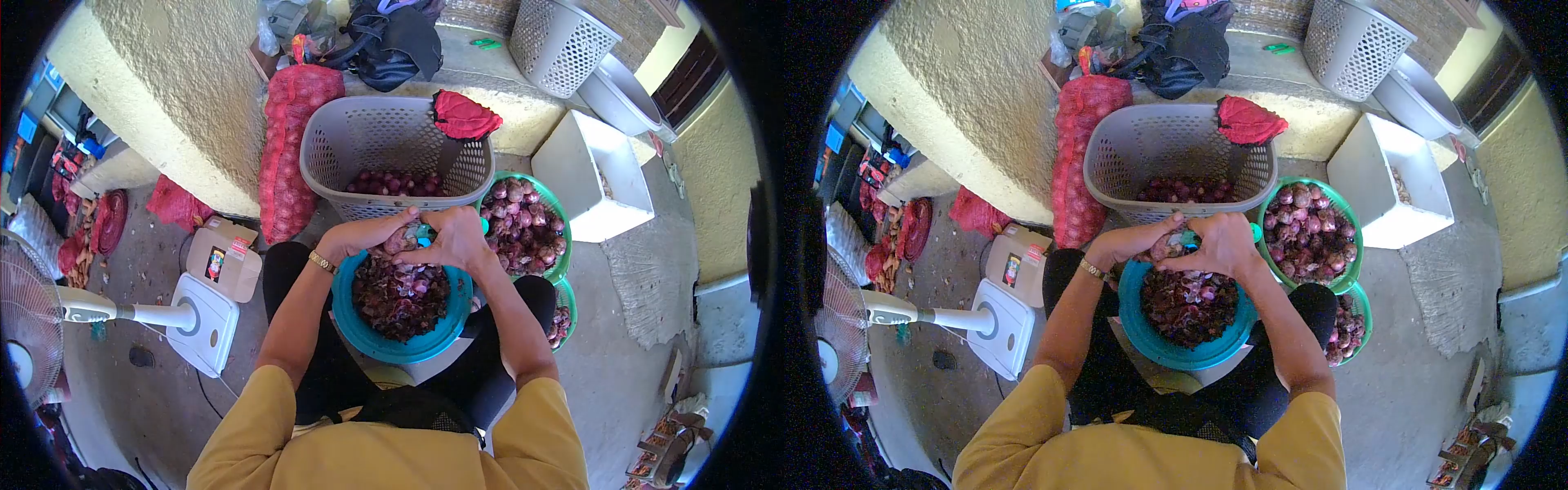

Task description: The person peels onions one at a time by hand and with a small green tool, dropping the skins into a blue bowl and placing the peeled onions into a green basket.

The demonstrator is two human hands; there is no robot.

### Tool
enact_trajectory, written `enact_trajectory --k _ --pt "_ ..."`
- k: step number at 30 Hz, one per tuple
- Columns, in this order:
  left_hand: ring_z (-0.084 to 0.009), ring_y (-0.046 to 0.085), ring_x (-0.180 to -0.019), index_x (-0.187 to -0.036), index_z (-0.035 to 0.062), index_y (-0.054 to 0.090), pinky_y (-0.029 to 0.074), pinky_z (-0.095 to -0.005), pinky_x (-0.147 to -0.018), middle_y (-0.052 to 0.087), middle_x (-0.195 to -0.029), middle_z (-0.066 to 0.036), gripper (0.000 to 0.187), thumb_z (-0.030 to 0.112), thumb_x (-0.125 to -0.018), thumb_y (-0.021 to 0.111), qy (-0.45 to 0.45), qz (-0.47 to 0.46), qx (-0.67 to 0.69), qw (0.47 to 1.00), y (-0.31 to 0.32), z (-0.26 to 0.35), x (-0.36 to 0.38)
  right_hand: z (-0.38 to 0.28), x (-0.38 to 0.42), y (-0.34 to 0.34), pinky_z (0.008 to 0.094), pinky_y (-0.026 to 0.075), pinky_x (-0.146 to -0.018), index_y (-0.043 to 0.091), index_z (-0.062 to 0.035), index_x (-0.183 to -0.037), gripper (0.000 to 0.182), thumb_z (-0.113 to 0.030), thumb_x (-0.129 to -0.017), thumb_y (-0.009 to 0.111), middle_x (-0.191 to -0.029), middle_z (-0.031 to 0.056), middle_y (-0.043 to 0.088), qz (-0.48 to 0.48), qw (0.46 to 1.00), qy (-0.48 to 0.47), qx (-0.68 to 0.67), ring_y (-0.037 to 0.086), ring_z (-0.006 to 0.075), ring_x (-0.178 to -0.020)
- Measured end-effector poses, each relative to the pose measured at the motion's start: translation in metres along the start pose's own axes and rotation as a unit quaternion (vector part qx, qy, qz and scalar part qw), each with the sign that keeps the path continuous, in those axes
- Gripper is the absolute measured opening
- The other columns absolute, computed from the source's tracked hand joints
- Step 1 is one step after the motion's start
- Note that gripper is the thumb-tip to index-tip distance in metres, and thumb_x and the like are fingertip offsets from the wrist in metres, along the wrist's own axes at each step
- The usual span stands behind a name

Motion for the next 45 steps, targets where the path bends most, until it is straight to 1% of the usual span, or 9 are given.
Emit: enact_trajectory --k 7,16,18,19,21,28,33,42,45 --pt "-0.0068 0.041 -0.048 -0.067 0.0123 0.051 0.033 -0.0218 -0.044 0.047 -0.055 0.003 0.059 0.062 -0.097 0.040 -0.053 -0.020 -0.014 0.998 0.004 -0.005 0.002 0.001 0.000 0.006 0.0431 0.051 -0.052 0.067 -0.0054 -0.066 0.074 -0.079 -0.054 0.072 -0.052 0.0151 0.059 -0.046 0.999 0.002 0.028 0.062 0.0347 -0.050" --pt "-0.0060 0.046 -0.053 -0.078 0.0100 0.056 0.036 -0.0205 -0.047 0.052 -0.061 0.003 0.059 0.062 -0.098 0.036 0.061 0.022 0.071 0.995 0.013 0.022 0.007 0.007 0.002 0.000 0.0402 0.047 -0.049 0.064 -0.0071 -0.065 0.066 -0.071 -0.056 0.077 -0.051 0.0114 0.055 -0.001 1.000 0.000 0.024 0.059 0.0320 -0.049" --pt "-0.0038 0.036 -0.040 -0.107 0.0069 0.062 0.027 -0.0210 -0.038 0.045 -0.050 0.006 0.060 0.060 -0.099 0.034 0.096 0.005 0.055 0.994 0.009 0.015 -0.003 0.007 0.002 0.000 0.0403 0.048 -0.049 0.064 -0.0072 -0.065 0.066 -0.071 -0.056 0.077 -0.052 0.0114 0.056 0.000 1.000 0.007 0.020 0.060 0.0321 -0.050" --pt "-0.0038 0.036 -0.040 -0.107 0.0069 0.062 0.027 -0.0210 -0.038 0.045 -0.050 0.006 0.060 0.060 -0.099 0.034 0.096 0.005 0.055 0.994 0.005 0.010 -0.007 0.007 0.002 0.000 0.0404 0.048 -0.050 0.064 -0.0072 -0.066 0.065 -0.071 -0.057 0.077 -0.051 0.0114 0.055 -0.006 1.000 0.011 0.022 0.060 0.0321 -0.050" --pt "-0.0058 0.052 -0.057 -0.084 0.0085 0.061 0.042 -0.0213 -0.050 0.059 -0.065 -0.001 0.058 0.060 -0.099 0.037 0.029 -0.010 0.037 0.999 0.000 -0.004 -0.010 0.007 0.003 0.000 0.0405 0.048 -0.050 0.064 -0.0073 -0.066 0.065 -0.071 -0.057 0.077 -0.051 0.0113 0.055 -0.011 1.000 0.015 0.025 0.060 0.0320 -0.050" --pt "-0.0059 0.050 -0.056 -0.087 0.0073 0.060 0.041 -0.0223 -0.049 0.056 -0.064 0.001 0.054 0.055 -0.101 0.038 -0.047 -0.018 0.016 0.999 0.008 -0.002 0.000 0.005 0.004 0.004 0.0405 0.047 -0.049 0.065 -0.0069 -0.067 0.064 -0.069 -0.058 0.077 -0.052 0.0114 0.056 -0.019 0.999 -0.008 0.028 0.060 0.0319 -0.050" --pt "-0.0058 0.052 -0.063 -0.108 0.0027 0.059 0.042 -0.0194 -0.053 0.058 -0.076 0.001 0.054 0.050 -0.104 0.033 0.040 -0.020 0.070 0.997 0.016 0.017 0.004 0.006 0.004 0.002 0.0408 0.048 -0.051 0.066 -0.0058 -0.069 0.062 -0.066 -0.060 0.078 -0.054 0.0122 0.057 -0.004 1.000 -0.003 0.006 0.060 0.0323 -0.052" --pt "-0.0086 0.053 -0.074 -0.099 0.0035 0.061 0.046 -0.0249 -0.069 0.059 -0.084 -0.002 0.057 0.053 -0.102 0.034 0.121 0.071 0.108 0.984 0.002 -0.005 -0.020 0.006 0.009 -0.002 0.0402 0.049 -0.053 0.070 -0.0040 -0.080 0.056 -0.057 -0.065 0.080 -0.057 0.0140 0.058 0.057 0.997 0.015 -0.058 0.061 0.0334 -0.054" --pt "-0.0064 0.057 -0.066 -0.104 0.0052 0.064 0.041 -0.0202 -0.052 0.064 -0.081 0.001 0.055 0.053 -0.100 0.036 0.143 0.100 0.195 0.965 0.000 -0.009 -0.026 0.017 0.014 0.012 0.0398 0.049 -0.054 0.072 -0.0037 -0.088 0.052 -0.051 -0.069 0.080 -0.059 0.0156 0.059 0.023 0.994 0.072 -0.083 0.061 0.0337 -0.055"
Point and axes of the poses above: each hand's wrist, its own x-axis away from the middle knuckle, its own y-axis out of the palm, z = x × y, the point moved 7 cm from there along -x, towards the middle knuckle
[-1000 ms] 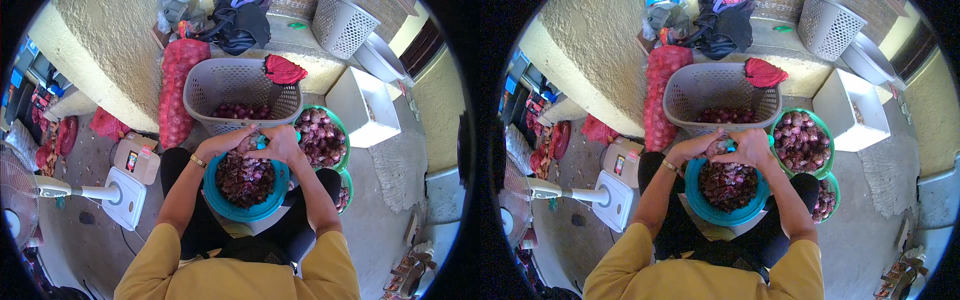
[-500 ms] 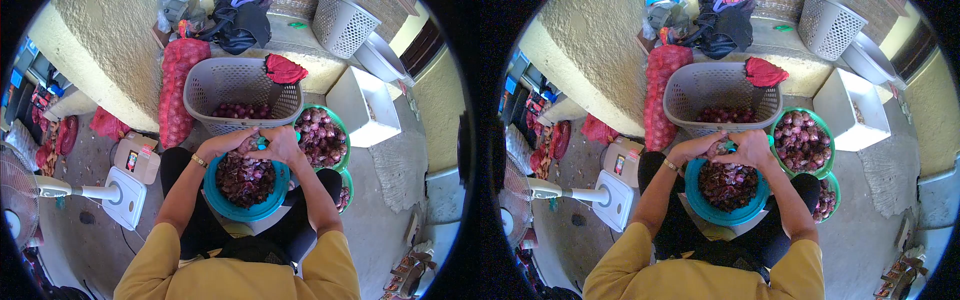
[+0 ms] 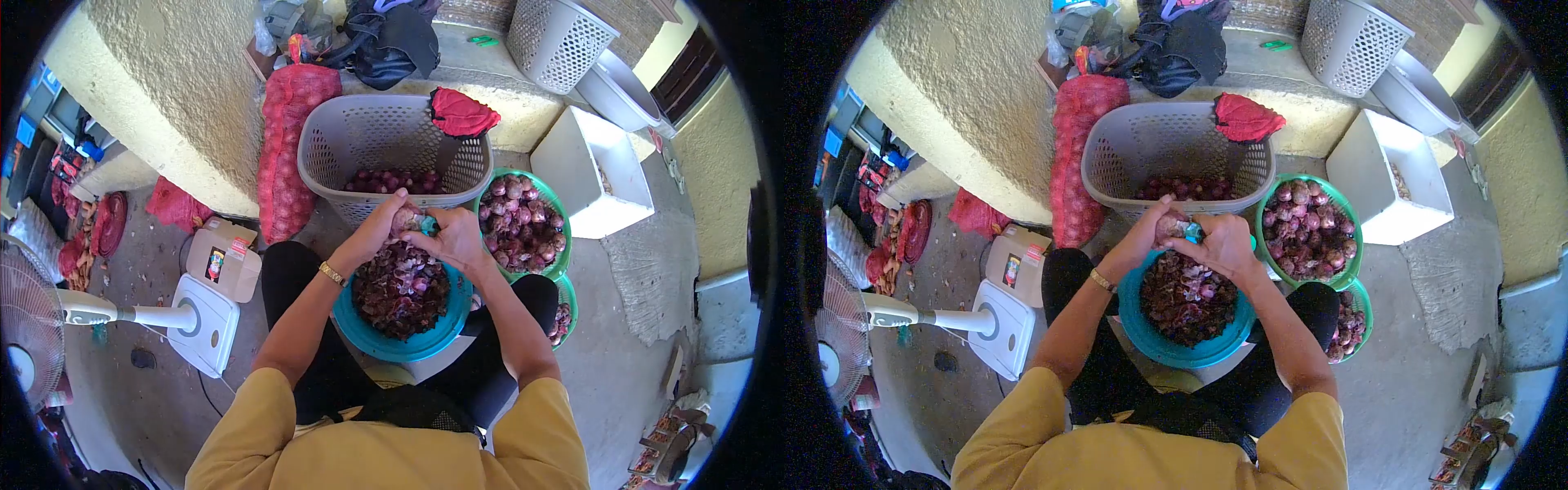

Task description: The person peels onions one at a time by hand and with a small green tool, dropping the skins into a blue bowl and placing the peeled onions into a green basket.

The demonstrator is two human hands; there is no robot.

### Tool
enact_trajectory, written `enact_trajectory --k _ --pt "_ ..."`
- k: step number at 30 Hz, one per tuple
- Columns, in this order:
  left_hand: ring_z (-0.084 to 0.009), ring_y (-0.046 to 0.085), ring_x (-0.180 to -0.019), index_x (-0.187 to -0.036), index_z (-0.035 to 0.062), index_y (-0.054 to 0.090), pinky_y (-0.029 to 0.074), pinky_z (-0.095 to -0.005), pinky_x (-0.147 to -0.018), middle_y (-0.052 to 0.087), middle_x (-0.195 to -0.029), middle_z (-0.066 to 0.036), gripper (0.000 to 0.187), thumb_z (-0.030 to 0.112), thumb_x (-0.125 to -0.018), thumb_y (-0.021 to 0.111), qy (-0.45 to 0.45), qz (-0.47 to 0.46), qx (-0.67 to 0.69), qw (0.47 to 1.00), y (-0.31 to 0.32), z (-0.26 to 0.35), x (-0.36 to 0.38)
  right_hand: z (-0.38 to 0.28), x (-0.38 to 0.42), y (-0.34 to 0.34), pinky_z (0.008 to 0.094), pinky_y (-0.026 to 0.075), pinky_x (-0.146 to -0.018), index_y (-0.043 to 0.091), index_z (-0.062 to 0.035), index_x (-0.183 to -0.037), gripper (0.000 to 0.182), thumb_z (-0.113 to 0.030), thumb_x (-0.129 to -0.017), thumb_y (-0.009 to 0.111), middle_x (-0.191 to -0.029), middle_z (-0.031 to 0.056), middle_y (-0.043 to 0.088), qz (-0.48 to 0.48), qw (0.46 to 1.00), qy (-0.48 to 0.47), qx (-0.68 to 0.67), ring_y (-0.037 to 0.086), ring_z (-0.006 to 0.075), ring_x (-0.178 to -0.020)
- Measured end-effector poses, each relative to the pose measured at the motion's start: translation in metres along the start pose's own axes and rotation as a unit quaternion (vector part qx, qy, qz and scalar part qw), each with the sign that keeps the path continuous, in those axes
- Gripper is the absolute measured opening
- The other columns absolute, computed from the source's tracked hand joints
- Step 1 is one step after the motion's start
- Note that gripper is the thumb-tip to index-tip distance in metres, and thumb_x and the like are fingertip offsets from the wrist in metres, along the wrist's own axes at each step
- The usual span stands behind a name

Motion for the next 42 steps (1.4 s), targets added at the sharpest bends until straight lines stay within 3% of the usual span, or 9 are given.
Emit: enact_trajectory --k 4,10,16,24,33,37,39,41,42 --pt "-0.0057 0.053 -0.069 -0.097 0.0076 0.061 0.042 -0.0213 -0.059 0.060 -0.081 0.001 0.053 0.053 -0.101 0.034 0.025 0.014 0.034 0.999 0.003 0.005 0.007 -0.004 0.000 0.003 0.0408 0.051 -0.056 0.072 -0.0062 -0.099 0.047 -0.047 -0.075 0.077 -0.066 0.0176 0.063 0.038 0.999 0.014 -0.030 0.063 0.0355 -0.060" --pt "-0.0032 0.049 -0.063 -0.098 0.0088 0.061 0.034 -0.0186 -0.049 0.058 -0.077 0.004 0.054 0.054 -0.102 0.032 0.073 0.100 0.073 0.990 -0.002 0.002 0.009 -0.001 -0.003 0.001 0.0414 0.053 -0.060 0.071 -0.0096 -0.107 0.044 -0.044 -0.079 0.074 -0.075 0.0188 0.067 0.026 0.995 0.042 -0.089 0.067 0.0377 -0.069" --pt "-0.0033 0.048 -0.061 -0.099 0.0083 0.059 0.033 -0.0187 -0.049 0.057 -0.077 0.003 0.056 0.055 -0.102 0.030 0.089 -0.032 -0.029 0.995 0.016 0.023 0.010 -0.003 -0.013 -0.017 0.0407 0.053 -0.062 0.071 -0.0055 -0.106 0.048 -0.045 -0.077 0.075 -0.079 0.0195 0.068 -0.049 0.995 0.006 -0.082 0.068 0.0361 -0.071" --pt "-0.0045 0.049 -0.057 -0.103 0.0133 0.060 0.034 -0.0208 -0.048 0.057 -0.074 0.005 0.051 0.057 -0.100 0.035 0.064 0.061 0.111 0.990 0.001 -0.002 0.002 0.007 -0.011 0.012 0.0427 0.053 -0.059 0.071 -0.0041 -0.098 0.051 -0.049 -0.074 0.077 -0.072 0.0190 0.067 0.010 0.999 0.047 -0.024 0.067 0.0371 -0.068" --pt "-0.0035 0.043 -0.066 -0.102 0.0110 0.056 0.032 -0.0216 -0.054 0.054 -0.081 0.005 0.056 0.059 -0.101 0.028 0.153 0.198 0.114 0.961 0.003 0.006 0.012 0.004 -0.004 0.025 0.0421 0.052 -0.058 0.069 -0.0023 -0.099 0.038 -0.038 -0.084 0.071 -0.068 0.0207 0.064 0.095 0.983 0.046 -0.153 0.065 0.0392 -0.064" --pt "-0.0050 0.048 -0.069 -0.103 0.0103 0.056 0.037 -0.0225 -0.056 0.055 -0.081 0.004 0.059 0.061 -0.100 0.025 0.159 0.156 0.064 0.973 0.003 0.018 0.013 0.025 -0.006 0.031 0.0418 0.050 -0.058 0.069 -0.0019 -0.095 0.036 -0.036 -0.085 0.070 -0.071 0.0222 0.064 0.004 0.976 0.082 -0.201 0.065 0.0391 -0.066" --pt "-0.0072 0.052 -0.069 -0.103 0.0096 0.056 0.042 -0.0243 -0.056 0.056 -0.080 0.002 0.063 0.064 -0.099 0.024 0.129 0.060 0.068 0.988 0.007 0.018 0.006 0.022 -0.010 0.026 0.0419 0.050 -0.057 0.070 -0.0022 -0.095 0.036 -0.037 -0.085 0.071 -0.071 0.0222 0.063 -0.039 0.969 0.092 -0.225 0.065 0.0388 -0.065" --pt "-0.0080 0.053 -0.067 -0.102 0.0090 0.056 0.044 -0.0248 -0.054 0.056 -0.079 0.001 0.064 0.064 -0.099 0.023 0.111 0.032 0.035 0.993 0.001 0.020 0.003 0.005 -0.013 0.004 0.0341 0.047 -0.056 0.069 0.0004 -0.104 0.040 -0.036 -0.088 0.069 -0.067 0.0167 0.063 -0.011 0.984 0.001 -0.179 0.057 0.0262 -0.053" --pt "-0.0089 0.054 -0.066 -0.101 0.0085 0.056 0.045 -0.0252 -0.053 0.056 -0.078 0.000 0.066 0.065 -0.098 0.023 0.093 0.004 0.002 0.996 0.003 0.018 0.001 0.005 -0.012 0.002 0.0341 0.047 -0.056 0.069 0.0004 -0.104 0.040 -0.036 -0.088 0.069 -0.067 0.0167 0.063 -0.012 0.984 0.000 -0.178 0.057 0.0262 -0.053"
Point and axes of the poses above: each hand's wrist, its own x-axis away from the middle knuckle, its own y-axis out of the palm, z = x × y, the point moved 7 cm from there along -x, towards the middle knuckle
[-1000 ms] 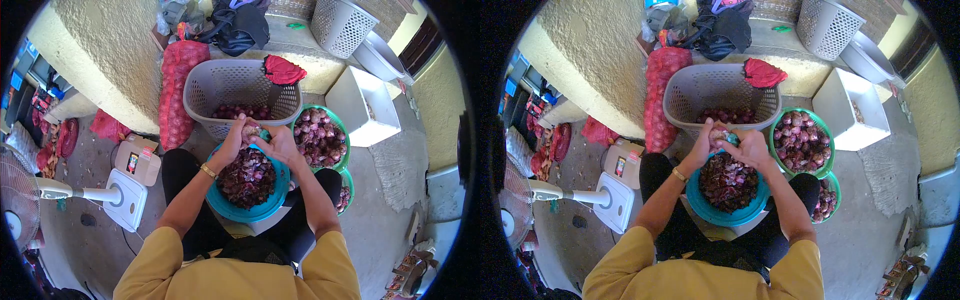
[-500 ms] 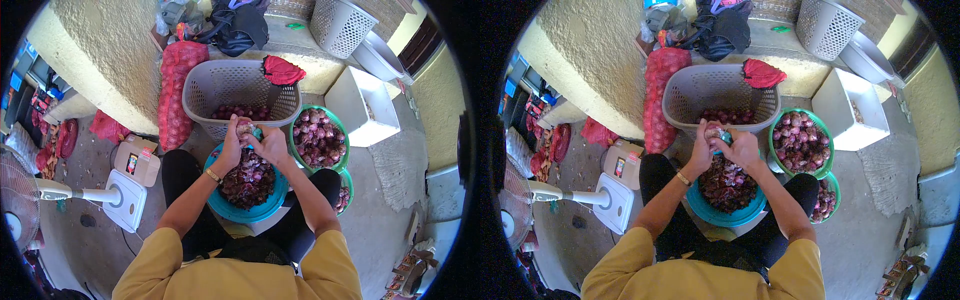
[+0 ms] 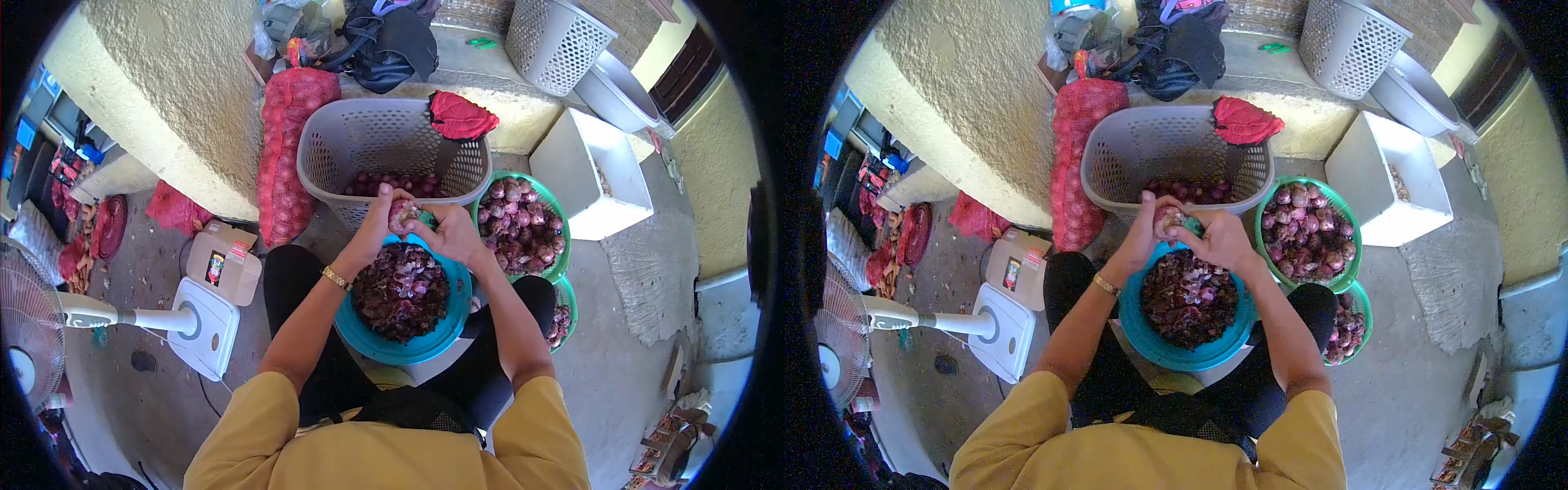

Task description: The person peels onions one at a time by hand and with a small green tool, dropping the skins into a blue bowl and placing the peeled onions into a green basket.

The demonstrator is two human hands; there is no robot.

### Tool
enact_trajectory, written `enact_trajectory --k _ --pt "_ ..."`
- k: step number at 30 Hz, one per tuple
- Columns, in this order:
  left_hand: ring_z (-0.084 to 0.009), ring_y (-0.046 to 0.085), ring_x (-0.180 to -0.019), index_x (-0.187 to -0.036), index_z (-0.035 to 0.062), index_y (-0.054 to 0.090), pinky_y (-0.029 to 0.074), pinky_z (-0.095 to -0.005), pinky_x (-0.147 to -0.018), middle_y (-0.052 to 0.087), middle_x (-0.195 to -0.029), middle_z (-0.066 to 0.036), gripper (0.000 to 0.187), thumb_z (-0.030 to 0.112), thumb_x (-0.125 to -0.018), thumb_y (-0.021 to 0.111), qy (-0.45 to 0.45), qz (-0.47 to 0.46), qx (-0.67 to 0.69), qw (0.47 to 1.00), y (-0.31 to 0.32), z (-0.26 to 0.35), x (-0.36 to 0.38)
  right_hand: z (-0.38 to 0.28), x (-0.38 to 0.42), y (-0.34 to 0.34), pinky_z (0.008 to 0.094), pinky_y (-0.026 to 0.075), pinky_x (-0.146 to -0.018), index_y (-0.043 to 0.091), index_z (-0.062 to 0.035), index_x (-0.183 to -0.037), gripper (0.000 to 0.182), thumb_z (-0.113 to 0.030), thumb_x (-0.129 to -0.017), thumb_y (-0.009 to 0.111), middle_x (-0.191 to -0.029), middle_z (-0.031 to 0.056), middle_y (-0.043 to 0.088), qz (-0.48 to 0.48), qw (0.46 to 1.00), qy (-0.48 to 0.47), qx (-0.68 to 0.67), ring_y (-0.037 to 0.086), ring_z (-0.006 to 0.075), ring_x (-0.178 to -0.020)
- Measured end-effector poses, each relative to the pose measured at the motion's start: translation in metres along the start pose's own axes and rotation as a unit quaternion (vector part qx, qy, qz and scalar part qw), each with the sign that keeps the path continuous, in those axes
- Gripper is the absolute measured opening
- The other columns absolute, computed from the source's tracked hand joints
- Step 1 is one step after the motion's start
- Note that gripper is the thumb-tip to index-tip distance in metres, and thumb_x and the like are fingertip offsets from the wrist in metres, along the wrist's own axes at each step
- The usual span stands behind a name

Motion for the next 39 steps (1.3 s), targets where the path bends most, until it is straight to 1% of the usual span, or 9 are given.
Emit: enact_trajectory --k 3,7,16,24,26,27,30,34,39 --pt "-0.0081 0.053 -0.061 -0.098 0.0082 0.056 0.041 -0.0239 -0.048 0.056 -0.075 0.000 0.066 0.066 -0.098 0.024 -0.015 -0.004 -0.010 1.000 0.003 -0.005 -0.001 0.006 0.002 0.002 0.0346 0.047 -0.054 0.069 -0.0026 -0.110 0.045 -0.040 -0.085 0.071 -0.065 0.0158 0.062 -0.020 0.993 0.047 0.110 0.056 0.0268 -0.051" --pt "-0.0077 0.053 -0.066 -0.099 0.0104 0.058 0.041 -0.0230 -0.053 0.057 -0.080 0.002 0.064 0.065 -0.098 0.025 -0.051 -0.057 -0.100 0.992 -0.001 -0.007 0.000 0.006 0.005 0.001 0.0427 0.050 -0.054 0.072 -0.0071 -0.092 0.047 -0.052 -0.079 0.071 -0.064 0.0183 0.063 0.012 0.988 0.050 0.145 0.064 0.0373 -0.060" --pt "-0.0026 0.043 -0.062 -0.101 0.0107 0.058 0.031 -0.0198 -0.050 0.053 -0.080 0.005 0.056 0.057 -0.102 0.027 0.040 0.101 -0.020 0.994 -0.005 -0.007 0.005 0.004 0.006 0.013 0.0426 0.050 -0.056 0.071 -0.0051 -0.092 0.042 -0.045 -0.081 0.072 -0.067 0.0192 0.063 0.081 0.993 0.042 0.079 0.063 0.0395 -0.063" --pt "-0.0101 0.052 -0.082 -0.103 0.0041 0.053 0.044 -0.0248 -0.076 0.055 -0.090 -0.003 0.054 0.047 -0.105 0.020 0.103 0.166 -0.051 0.979 -0.002 0.006 0.013 0.017 0.007 0.023 0.0421 0.050 -0.058 0.068 -0.0031 -0.097 0.037 -0.037 -0.084 0.071 -0.066 0.0190 0.062 0.037 0.994 0.103 -0.003 0.062 0.0398 -0.061" --pt "-0.0103 0.053 -0.083 -0.104 0.0043 0.053 0.044 -0.0248 -0.077 0.055 -0.091 -0.004 0.052 0.045 -0.106 0.021 0.135 0.167 -0.045 0.976 0.003 0.009 0.016 0.004 0.006 0.017 0.0359 0.041 -0.050 0.067 -0.0001 -0.094 0.037 -0.037 -0.087 0.069 -0.059 0.0135 0.055 0.128 0.992 -0.017 0.011 0.048 0.0224 -0.048" --pt "-0.0105 0.053 -0.083 -0.105 0.0044 0.053 0.044 -0.0248 -0.078 0.055 -0.092 -0.004 0.050 0.044 -0.106 0.021 0.167 0.168 -0.038 0.971 0.004 0.015 0.012 -0.004 0.002 0.013 0.0357 0.041 -0.051 0.067 -0.0004 -0.090 0.037 -0.036 -0.085 0.072 -0.061 0.0135 0.056 0.187 0.979 -0.079 -0.006 0.049 0.0224 -0.049" --pt "-0.0100 0.053 -0.084 -0.106 0.0048 0.052 0.045 -0.0244 -0.077 0.056 -0.093 -0.004 0.047 0.041 -0.106 0.022 0.191 0.188 -0.049 0.962 0.005 0.016 0.011 0.002 0.004 0.012 0.0421 0.050 -0.058 0.068 -0.0013 -0.097 0.043 -0.041 -0.081 0.073 -0.067 0.0200 0.063 0.068 0.994 0.063 0.056 0.063 0.0397 -0.061" --pt "-0.0077 0.052 -0.077 -0.103 0.0048 0.053 0.045 -0.0229 -0.069 0.056 -0.087 -0.002 0.047 0.042 -0.106 0.025 0.092 0.121 -0.051 0.987 0.004 0.005 0.007 0.019 0.002 0.013 0.0398 0.046 -0.051 0.068 -0.0002 -0.088 0.042 -0.041 -0.080 0.074 -0.062 0.0205 0.059 0.083 0.996 0.026 0.033 0.061 0.0363 -0.055" --pt "-0.0076 0.052 -0.075 -0.101 0.0047 0.054 0.045 -0.0228 -0.067 0.056 -0.085 -0.001 0.050 0.046 -0.105 0.025 0.148 0.177 -0.058 0.971 0.002 0.016 0.011 0.020 0.003 0.023 0.0401 0.043 -0.048 0.066 0.0014 -0.076 0.042 -0.040 -0.083 0.072 -0.054 0.0188 0.054 0.076 0.994 0.072 0.017 0.056 0.0338 -0.048"
Point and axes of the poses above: each hand's wrist, its own x-axis away from the middle knuckle, its own y-axis out of the palm, z = x × y, the point moved 7 cm from there along -x, towards the middle knuckle
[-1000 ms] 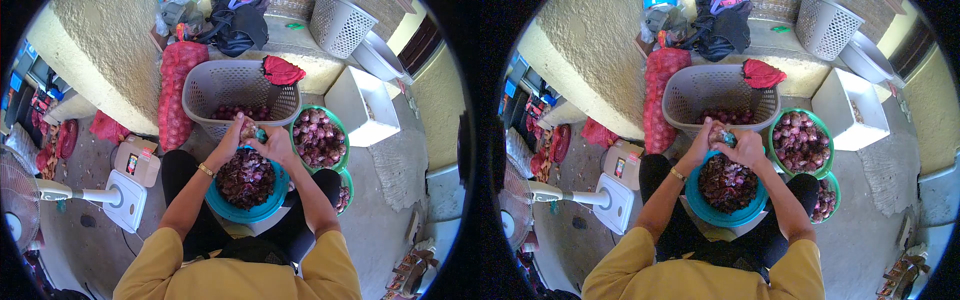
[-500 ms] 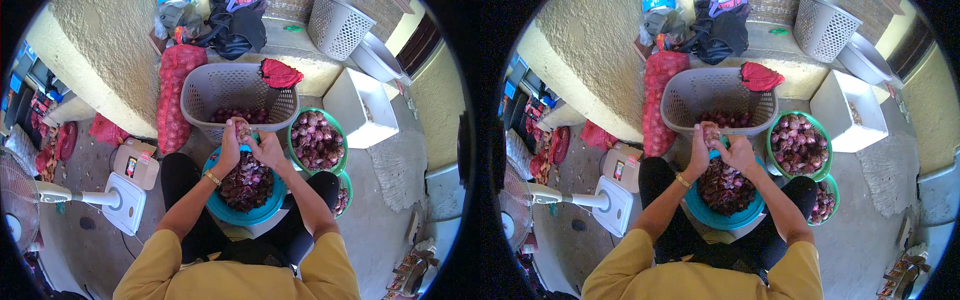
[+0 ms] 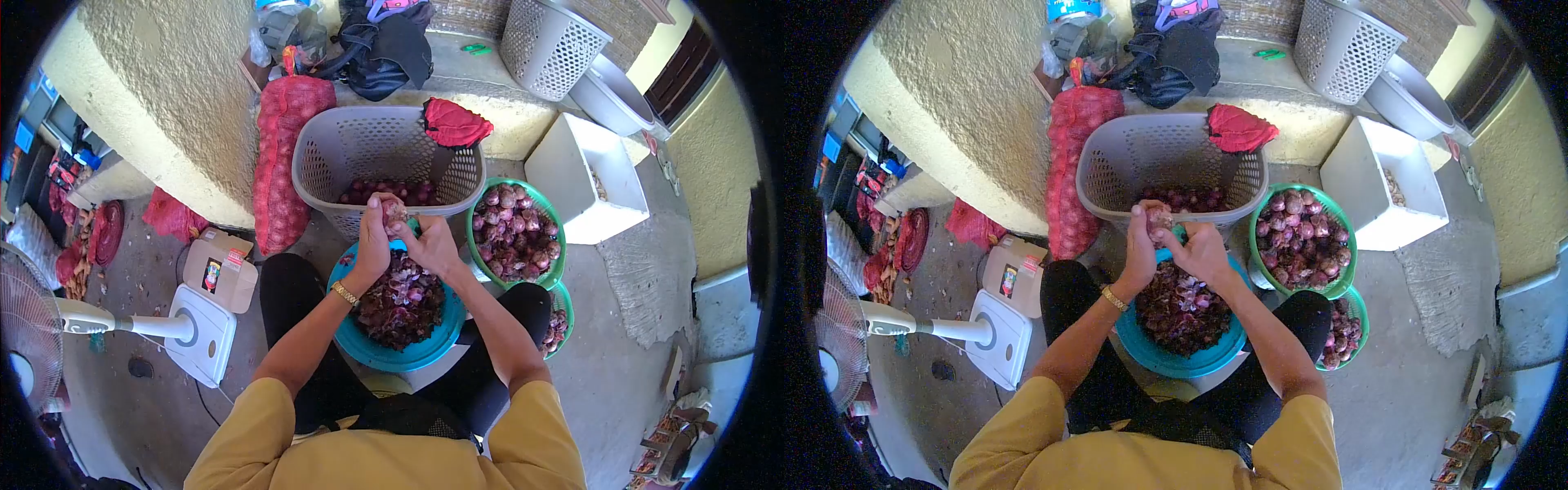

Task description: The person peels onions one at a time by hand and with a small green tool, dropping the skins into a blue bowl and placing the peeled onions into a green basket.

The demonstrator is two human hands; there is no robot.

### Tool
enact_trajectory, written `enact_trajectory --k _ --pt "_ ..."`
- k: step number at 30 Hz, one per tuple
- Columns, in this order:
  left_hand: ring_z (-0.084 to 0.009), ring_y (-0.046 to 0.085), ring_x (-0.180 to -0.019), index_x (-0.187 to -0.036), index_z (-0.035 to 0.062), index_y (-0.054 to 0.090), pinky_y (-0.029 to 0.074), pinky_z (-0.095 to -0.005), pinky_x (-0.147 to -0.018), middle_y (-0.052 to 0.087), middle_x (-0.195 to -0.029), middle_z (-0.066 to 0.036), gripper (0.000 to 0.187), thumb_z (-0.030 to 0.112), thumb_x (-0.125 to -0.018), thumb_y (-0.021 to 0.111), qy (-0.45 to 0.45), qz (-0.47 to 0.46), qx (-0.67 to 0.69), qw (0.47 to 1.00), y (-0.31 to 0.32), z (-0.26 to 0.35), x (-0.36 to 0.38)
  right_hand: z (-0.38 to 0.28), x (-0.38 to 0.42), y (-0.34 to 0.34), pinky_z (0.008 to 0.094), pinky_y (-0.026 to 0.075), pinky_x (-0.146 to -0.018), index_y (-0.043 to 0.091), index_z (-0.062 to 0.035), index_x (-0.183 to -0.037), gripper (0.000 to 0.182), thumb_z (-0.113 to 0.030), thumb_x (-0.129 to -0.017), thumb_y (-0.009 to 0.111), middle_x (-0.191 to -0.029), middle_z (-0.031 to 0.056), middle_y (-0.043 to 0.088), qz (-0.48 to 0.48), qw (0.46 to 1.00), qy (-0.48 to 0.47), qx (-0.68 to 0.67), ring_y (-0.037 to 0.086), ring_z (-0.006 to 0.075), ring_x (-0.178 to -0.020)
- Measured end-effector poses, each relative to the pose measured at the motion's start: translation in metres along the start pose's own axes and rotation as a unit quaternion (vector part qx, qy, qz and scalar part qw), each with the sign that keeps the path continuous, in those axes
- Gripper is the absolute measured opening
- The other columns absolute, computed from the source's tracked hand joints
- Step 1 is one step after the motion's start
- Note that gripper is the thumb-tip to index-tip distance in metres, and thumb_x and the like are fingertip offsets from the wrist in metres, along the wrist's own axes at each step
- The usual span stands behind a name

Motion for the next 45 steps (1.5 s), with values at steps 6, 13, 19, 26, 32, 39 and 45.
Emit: enact_trajectory --k 6,13,19,26,32,39,45 --pt "-0.0086 0.054 -0.074 -0.097 0.0057 0.055 0.045 -0.0234 -0.066 0.057 -0.084 -0.002 0.053 0.048 -0.105 0.024 -0.019 0.056 0.075 0.995 -0.003 -0.003 -0.004 0.009 0.000 0.012 0.0321 0.038 -0.050 0.063 0.0028 -0.078 0.047 -0.042 -0.092 0.064 -0.055 0.0063 0.050 -0.029 0.998 0.022 -0.042 0.044 0.0107 -0.053" --pt "-0.0134 0.055 -0.067 -0.097 0.0082 0.056 0.046 -0.0278 -0.062 0.060 -0.078 -0.004 0.055 0.056 -0.101 0.028 -0.144 0.001 0.202 0.969 -0.015 -0.010 -0.018 -0.023 0.001 -0.015 0.0370 0.046 -0.055 0.070 -0.0036 -0.081 0.037 -0.040 -0.083 0.074 -0.059 0.0159 0.058 -0.126 0.989 -0.041 -0.070 0.054 0.0311 -0.052" --pt "-0.0118 0.052 -0.061 -0.098 0.0086 0.056 0.040 -0.0257 -0.054 0.058 -0.075 -0.003 0.052 0.054 -0.102 0.031 -0.107 -0.064 0.234 0.964 -0.014 0.000 -0.022 -0.033 0.016 -0.013 0.0457 0.049 -0.062 0.070 -0.0035 -0.082 0.053 -0.055 -0.072 0.076 -0.065 0.0198 0.062 -0.229 0.960 -0.068 0.145 0.063 0.0384 -0.065" --pt "-0.0124 0.053 -0.069 -0.103 0.0085 0.053 0.043 -0.0278 -0.061 0.059 -0.087 -0.005 0.043 0.048 -0.103 0.036 -0.100 -0.109 0.250 0.957 -0.007 0.006 -0.021 -0.021 0.014 -0.013 0.0471 0.047 -0.061 0.069 -0.0048 -0.083 0.054 -0.057 -0.073 0.073 -0.062 0.0189 0.061 -0.200 0.969 -0.034 0.145 0.063 0.0384 -0.065" --pt "-0.0126 0.056 -0.081 -0.120 0.0064 0.053 0.047 -0.0296 -0.074 0.060 -0.099 -0.004 0.046 0.046 -0.104 0.035 -0.048 -0.091 0.186 0.977 -0.006 0.021 -0.021 -0.027 0.015 -0.015 0.0443 0.048 -0.061 0.070 -0.0048 -0.086 0.048 -0.052 -0.077 0.073 -0.067 0.0190 0.063 -0.259 0.950 -0.059 0.165 0.063 0.0383 -0.067" --pt "-0.0100 0.059 -0.084 -0.114 0.0064 0.055 0.049 -0.0266 -0.069 0.061 -0.098 -0.002 0.049 0.050 -0.102 0.036 -0.089 -0.181 0.184 0.962 -0.007 0.009 -0.017 -0.025 0.000 -0.046 0.0366 0.046 -0.051 0.063 -0.0022 -0.075 0.045 -0.044 -0.074 0.081 -0.058 0.0176 0.055 -0.011 1.000 -0.008 0.018 0.058 0.0260 -0.052" --pt "-0.0088 0.058 -0.079 -0.103 0.0079 0.056 0.048 -0.0246 -0.068 0.060 -0.090 -0.001 0.053 0.056 -0.100 0.035 -0.113 -0.183 0.121 0.969 -0.004 -0.003 -0.014 -0.032 -0.005 -0.053 0.0342 0.046 -0.051 0.062 -0.0020 -0.078 0.045 -0.040 -0.070 0.085 -0.060 0.0165 0.057 0.005 0.997 -0.033 0.071 0.056 0.0233 -0.050"
Point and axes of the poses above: each hand's wrist, its own x-axis away from the middle knuckle, its own y-axis out of the palm, z = x × y, the point moved 7 cm from there along -x, towards the middle knuckle
